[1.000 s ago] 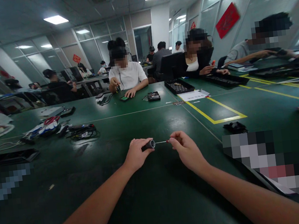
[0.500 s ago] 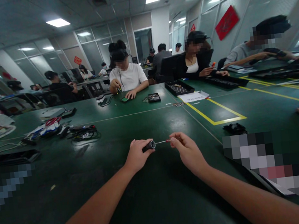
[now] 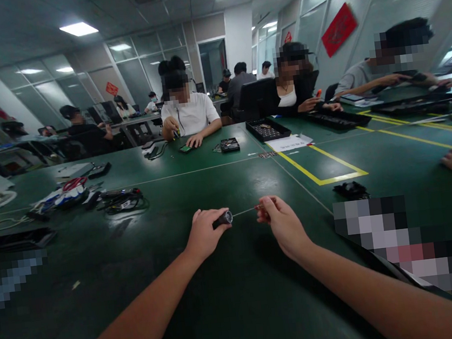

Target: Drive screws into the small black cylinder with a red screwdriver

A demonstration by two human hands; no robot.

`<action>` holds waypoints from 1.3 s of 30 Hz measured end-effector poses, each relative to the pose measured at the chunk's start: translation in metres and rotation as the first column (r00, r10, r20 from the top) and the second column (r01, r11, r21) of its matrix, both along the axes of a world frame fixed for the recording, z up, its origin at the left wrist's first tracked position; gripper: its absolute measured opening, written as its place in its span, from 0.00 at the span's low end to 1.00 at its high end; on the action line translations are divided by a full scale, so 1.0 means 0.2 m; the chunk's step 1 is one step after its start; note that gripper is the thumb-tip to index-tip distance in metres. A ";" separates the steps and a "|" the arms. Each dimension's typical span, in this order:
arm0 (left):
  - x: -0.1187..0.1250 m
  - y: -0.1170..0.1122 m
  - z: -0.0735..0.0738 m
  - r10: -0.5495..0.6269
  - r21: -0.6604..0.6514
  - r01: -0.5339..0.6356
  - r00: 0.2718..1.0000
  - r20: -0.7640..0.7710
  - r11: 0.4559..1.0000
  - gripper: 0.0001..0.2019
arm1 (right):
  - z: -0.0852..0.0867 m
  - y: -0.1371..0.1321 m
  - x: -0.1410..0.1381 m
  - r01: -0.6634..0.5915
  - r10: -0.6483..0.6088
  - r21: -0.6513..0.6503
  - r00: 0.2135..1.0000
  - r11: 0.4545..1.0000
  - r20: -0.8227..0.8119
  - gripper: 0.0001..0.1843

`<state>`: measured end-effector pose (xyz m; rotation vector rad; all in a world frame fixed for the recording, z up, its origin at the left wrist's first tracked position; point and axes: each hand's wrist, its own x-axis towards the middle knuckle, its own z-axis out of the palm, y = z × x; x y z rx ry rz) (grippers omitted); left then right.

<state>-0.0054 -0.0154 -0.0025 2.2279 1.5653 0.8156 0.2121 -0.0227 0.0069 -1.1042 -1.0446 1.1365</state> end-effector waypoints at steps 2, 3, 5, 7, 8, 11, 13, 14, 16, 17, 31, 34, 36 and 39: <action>0.00 0.00 0.00 -0.009 0.001 0.009 1.000 0.002 1.000 0.19 | 0.00 -0.01 -0.01 -0.024 0.024 0.025 1.000 0.999 0.017 0.17; 0.00 0.00 0.00 -0.012 -0.001 0.012 1.000 0.003 1.000 0.19 | 0.01 -0.01 -0.01 -0.027 0.026 0.033 0.999 0.999 0.030 0.17; 0.00 -0.01 0.00 -0.015 -0.004 0.015 1.000 0.006 1.000 0.19 | 0.01 -0.01 -0.01 -0.021 0.017 0.049 0.998 0.999 0.068 0.17; 0.01 -0.01 0.00 -0.016 -0.004 0.016 1.000 0.006 1.000 0.19 | 0.01 -0.02 -0.01 -0.017 0.009 0.073 0.993 0.997 0.115 0.16; 0.01 -0.01 0.00 -0.018 -0.003 0.018 1.000 0.005 1.000 0.19 | 0.02 -0.02 -0.01 -0.022 0.010 0.086 0.990 0.996 0.139 0.16; 0.01 -0.01 0.01 -0.019 -0.001 0.019 1.000 0.000 1.000 0.20 | 0.02 -0.03 -0.01 -0.043 0.017 0.121 0.977 0.992 0.211 0.17; 0.01 -0.01 0.01 -0.020 -0.003 0.020 1.000 -0.002 1.000 0.20 | 0.03 -0.04 0.00 -0.044 0.007 0.133 0.964 0.990 0.267 0.17; 0.01 -0.01 0.01 -0.021 -0.005 0.020 1.000 -0.004 1.000 0.20 | 0.03 -0.04 0.00 -0.046 0.001 0.142 0.955 0.989 0.297 0.17; 0.01 -0.02 0.01 -0.026 -0.010 0.026 1.000 -0.008 1.000 0.19 | 0.04 -0.06 0.00 -0.062 -0.001 0.165 0.934 0.984 0.357 0.16; 0.01 -0.02 0.01 -0.031 -0.013 0.031 0.999 -0.011 0.999 0.19 | 0.05 -0.06 0.00 -0.079 0.003 0.180 0.922 0.981 0.388 0.15; 0.02 -0.01 0.01 -0.051 -0.042 0.048 0.996 -0.067 0.998 0.19 | 0.09 -0.07 0.02 -0.050 -0.109 0.248 0.801 0.968 0.589 0.11; 0.02 -0.01 0.02 -0.052 -0.051 0.049 0.997 -0.059 0.997 0.19 | 0.09 -0.07 0.02 -0.038 -0.114 0.250 0.818 0.968 0.564 0.12; 0.02 -0.01 0.02 -0.050 -0.055 0.047 0.997 -0.056 0.997 0.19 | 0.10 -0.08 0.02 -0.038 -0.108 0.250 0.831 0.968 0.546 0.12; 0.02 -0.01 0.01 -0.050 -0.055 0.047 0.998 -0.048 0.997 0.19 | 0.10 -0.10 0.02 -0.057 -0.090 0.253 0.842 0.966 0.532 0.12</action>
